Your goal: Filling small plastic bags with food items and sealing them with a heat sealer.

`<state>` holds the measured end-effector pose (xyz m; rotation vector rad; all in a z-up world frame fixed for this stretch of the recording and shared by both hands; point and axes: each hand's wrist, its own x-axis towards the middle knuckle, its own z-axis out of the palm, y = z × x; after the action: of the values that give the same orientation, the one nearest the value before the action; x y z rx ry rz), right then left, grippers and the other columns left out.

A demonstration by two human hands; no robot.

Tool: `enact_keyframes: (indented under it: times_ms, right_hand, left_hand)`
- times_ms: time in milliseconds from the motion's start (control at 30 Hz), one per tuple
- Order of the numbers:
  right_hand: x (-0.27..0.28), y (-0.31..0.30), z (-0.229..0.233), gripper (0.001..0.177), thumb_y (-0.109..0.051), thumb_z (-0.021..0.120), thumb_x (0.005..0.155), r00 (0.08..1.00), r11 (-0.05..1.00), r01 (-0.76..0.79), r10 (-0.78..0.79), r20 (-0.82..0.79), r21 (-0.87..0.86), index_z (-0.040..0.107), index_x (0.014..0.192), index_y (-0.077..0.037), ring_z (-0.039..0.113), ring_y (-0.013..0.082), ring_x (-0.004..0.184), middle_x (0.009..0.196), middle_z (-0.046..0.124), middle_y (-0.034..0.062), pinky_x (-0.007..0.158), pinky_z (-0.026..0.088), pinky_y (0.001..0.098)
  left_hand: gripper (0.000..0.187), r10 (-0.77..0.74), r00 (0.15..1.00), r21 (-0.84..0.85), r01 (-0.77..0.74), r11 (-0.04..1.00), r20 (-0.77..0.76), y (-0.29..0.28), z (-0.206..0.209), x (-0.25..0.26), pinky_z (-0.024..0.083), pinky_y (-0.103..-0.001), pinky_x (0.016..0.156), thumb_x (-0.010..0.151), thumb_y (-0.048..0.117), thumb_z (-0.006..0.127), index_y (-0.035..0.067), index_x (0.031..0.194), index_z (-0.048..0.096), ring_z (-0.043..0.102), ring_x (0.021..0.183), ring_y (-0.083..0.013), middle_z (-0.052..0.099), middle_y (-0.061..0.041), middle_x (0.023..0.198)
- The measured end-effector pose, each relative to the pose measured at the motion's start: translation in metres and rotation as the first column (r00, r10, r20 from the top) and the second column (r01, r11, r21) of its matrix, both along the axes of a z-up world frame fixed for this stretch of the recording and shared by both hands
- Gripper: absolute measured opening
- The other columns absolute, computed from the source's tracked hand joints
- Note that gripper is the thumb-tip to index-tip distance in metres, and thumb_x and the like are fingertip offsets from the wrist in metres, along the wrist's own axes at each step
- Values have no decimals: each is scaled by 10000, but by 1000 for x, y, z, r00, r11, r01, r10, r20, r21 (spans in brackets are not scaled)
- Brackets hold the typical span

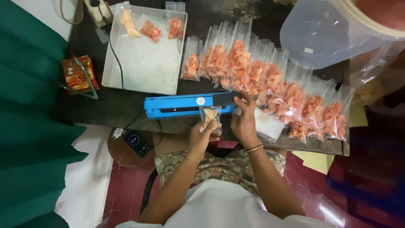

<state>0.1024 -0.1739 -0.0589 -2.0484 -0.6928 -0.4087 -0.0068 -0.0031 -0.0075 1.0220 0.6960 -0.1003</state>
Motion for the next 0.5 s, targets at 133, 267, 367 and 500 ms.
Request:
enact_keyframes:
  times_ms: [133,267,367,500]
  right_hand:
    - [-3,-1,14,809,171,565,832,1000,1000,-5,5,11,0,557,1581,-133,532,497,1528,1658,411,227,1234,506,556]
    - [-13,-2,39,860,176,590,823,999,999,40,-39,22,-37,562,1617,-151,565,508,1495,1646,407,261,1217,525,578]
    - [-22,-3,46,828,165,601,898,999,991,52,-52,-5,120,483,1664,-129,558,510,1508,1641,418,268,1194,535,587]
    - [-34,-4,19,688,115,613,1002,974,939,170,-115,-193,299,404,1628,-78,569,433,1445,1551,462,195,1136,568,548]
  left_hand:
    - [498,6,1000,3,-6,1000,4,0,-2,-1,746,-420,691,1034,346,865,-59,1297,744,865,854,-328,844,-289,1224]
    - [474,27,1000,-11,-27,1000,2,-1,-16,-5,744,-381,685,1039,313,846,-55,1305,709,861,840,-300,844,-279,1217]
    - [507,38,999,3,-38,999,-7,1,-16,-7,743,-406,693,1022,327,875,-57,1309,708,862,851,-316,845,-281,1208]
    - [578,39,999,-11,-39,999,-26,4,-15,-8,737,-482,732,1006,355,897,-74,1339,697,858,921,-395,819,-299,1242]
